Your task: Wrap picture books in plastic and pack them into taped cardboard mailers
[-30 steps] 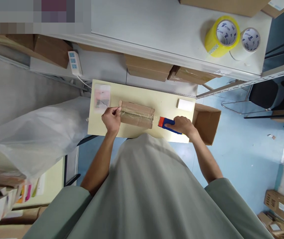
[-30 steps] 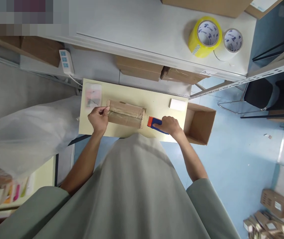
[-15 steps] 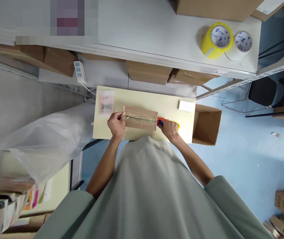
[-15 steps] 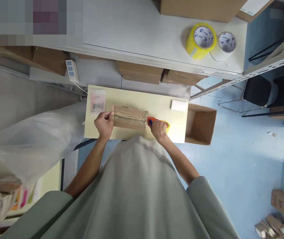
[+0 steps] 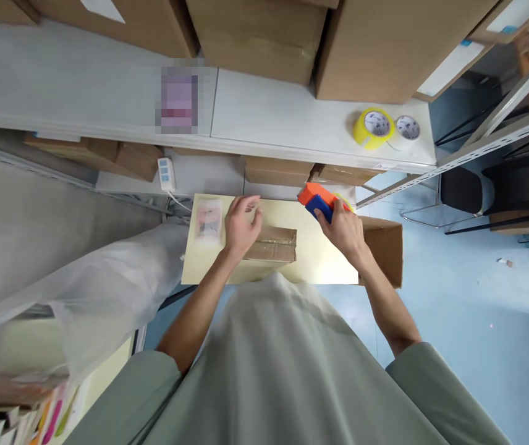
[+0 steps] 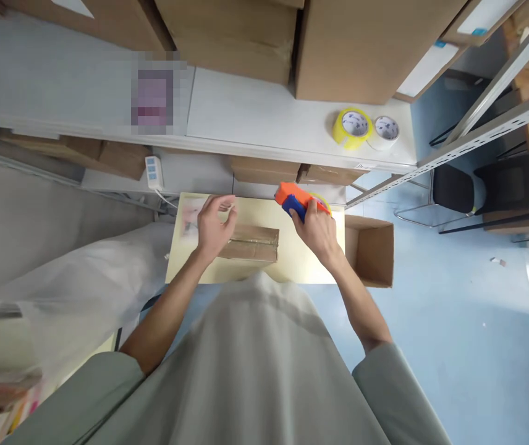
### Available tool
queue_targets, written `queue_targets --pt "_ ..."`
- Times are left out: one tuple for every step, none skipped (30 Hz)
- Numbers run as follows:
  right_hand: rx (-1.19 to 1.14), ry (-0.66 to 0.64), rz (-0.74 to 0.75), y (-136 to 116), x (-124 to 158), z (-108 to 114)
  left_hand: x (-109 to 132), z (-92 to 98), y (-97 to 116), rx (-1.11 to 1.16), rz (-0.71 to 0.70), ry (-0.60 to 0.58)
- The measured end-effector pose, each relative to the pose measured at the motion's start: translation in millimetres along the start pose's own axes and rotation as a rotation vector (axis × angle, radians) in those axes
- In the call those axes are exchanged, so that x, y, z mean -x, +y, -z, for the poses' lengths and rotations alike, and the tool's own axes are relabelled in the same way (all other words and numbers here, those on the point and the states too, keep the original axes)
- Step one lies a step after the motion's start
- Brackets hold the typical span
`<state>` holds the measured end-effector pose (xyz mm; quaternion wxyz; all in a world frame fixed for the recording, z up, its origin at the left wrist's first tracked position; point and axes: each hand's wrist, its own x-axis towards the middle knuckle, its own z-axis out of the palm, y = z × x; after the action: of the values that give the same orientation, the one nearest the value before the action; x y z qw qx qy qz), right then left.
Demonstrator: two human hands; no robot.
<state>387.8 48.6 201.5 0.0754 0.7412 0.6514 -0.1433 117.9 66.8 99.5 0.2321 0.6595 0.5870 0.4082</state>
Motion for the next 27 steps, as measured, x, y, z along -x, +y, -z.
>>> queue_targets --pt "-0.015 0.061 0.043 -5.4 -8.4 10.2 -14.8 0.9 14.9 0.027 -0.064 -0.014" --pt "-0.027 0.121 0.090 -10.9 -19.2 19.0 -29.4 1.7 29.0 0.048 -0.123 -0.029" --pt "-0.034 0.181 0.138 -16.6 -32.4 26.5 -43.7 2.3 41.8 0.067 -0.182 -0.037" --pt "-0.035 0.238 0.189 -22.5 -47.5 32.8 -57.3 2.7 52.9 0.084 -0.236 -0.039" --pt "-0.031 0.293 0.239 -28.6 -63.8 38.1 -69.9 3.1 62.1 0.092 -0.278 -0.040" --pt "-0.018 0.340 0.282 -34.9 -80.5 42.4 -81.5 3.5 69.4 0.097 -0.316 -0.038" --pt "0.005 0.375 0.311 -41.3 -96.7 46.0 -91.6 4.0 75.0 0.099 -0.346 -0.035" --pt "0.034 0.398 0.328 -47.7 -111.8 48.8 -100.2 4.8 78.8 0.099 -0.368 -0.032" --pt "0.058 0.415 0.339 -54.1 -125.1 50.9 -107.0 5.9 81.2 0.100 -0.381 -0.029" --pt "0.072 0.428 0.347 -60.2 -136.4 52.1 -112.0 7.6 82.2 0.101 -0.386 -0.025" --pt "0.080 0.437 0.352 -65.8 -145.5 52.5 -115.4 9.6 82.1 0.103 -0.382 -0.022" --pt "0.082 0.442 0.356 -70.7 -152.6 52.0 -117.1 12.1 81.0 0.105 -0.375 -0.019" --pt "0.079 0.442 0.359 -74.7 -158.3 50.6 -117.4 14.8 78.9 0.108 -0.366 -0.017" --pt "0.073 0.438 0.361 -77.9 -162.8 48.6 -116.5 17.5 76.1 0.109 -0.357 -0.015" --pt "0.065 0.433 0.363 -80.3 -166.8 46.1 -114.8 20.2 72.7 0.108 -0.350 -0.017" --pt "0.058 0.426 0.364 -81.8 -170.5 43.3 -112.6 22.6 69.0 0.106 -0.342 -0.020" --pt "0.051 0.418 0.365 -82.8 -174.2 40.7 -110.0 24.6 65.0 0.101 -0.333 -0.026" --pt "0.044 0.411 0.367 -83.3 -177.9 38.5 -107.3 26.1 61.1 0.097 -0.322 -0.032" --pt "0.038 0.406 0.368 -83.7 -181.4 36.9 -104.6 26.9 57.3 0.095 -0.309 -0.037" --pt "0.033 0.402 0.368 -84.1 -184.4 36.0 -102.0 27.0 53.8 0.095 -0.293 -0.041" --pt "0.029 0.401 0.363 -84.6 -186.3 35.8 -99.4 26.4 50.2 0.098 -0.275 -0.046" --pt "0.025 0.404 0.350 -85.1 -186.6 35.8 -96.6 25.4 46.4 0.104 -0.255 -0.051" --pt "0.023 0.413 0.329 -85.6 -184.5 35.5 -93.3 24.0 41.9 0.111 -0.232 -0.057" --pt "0.020 0.430 0.303 -85.8 -179.5 34.1 -89.0 22.4 36.2 0.119 -0.205 -0.064" --pt "0.015 0.453 0.275 -85.4 -171.1 30.9 -83.4 21.0 28.8 0.126 -0.175 -0.070" --pt "0.004 0.475 0.250 -84.2 -158.8 25.1 -76.1 19.7 19.3 0.133 -0.139 -0.072" --pt "-0.016 0.496 0.229 -81.9 -142.8 16.1 -66.6 18.8 7.5 0.138 -0.095 -0.071"
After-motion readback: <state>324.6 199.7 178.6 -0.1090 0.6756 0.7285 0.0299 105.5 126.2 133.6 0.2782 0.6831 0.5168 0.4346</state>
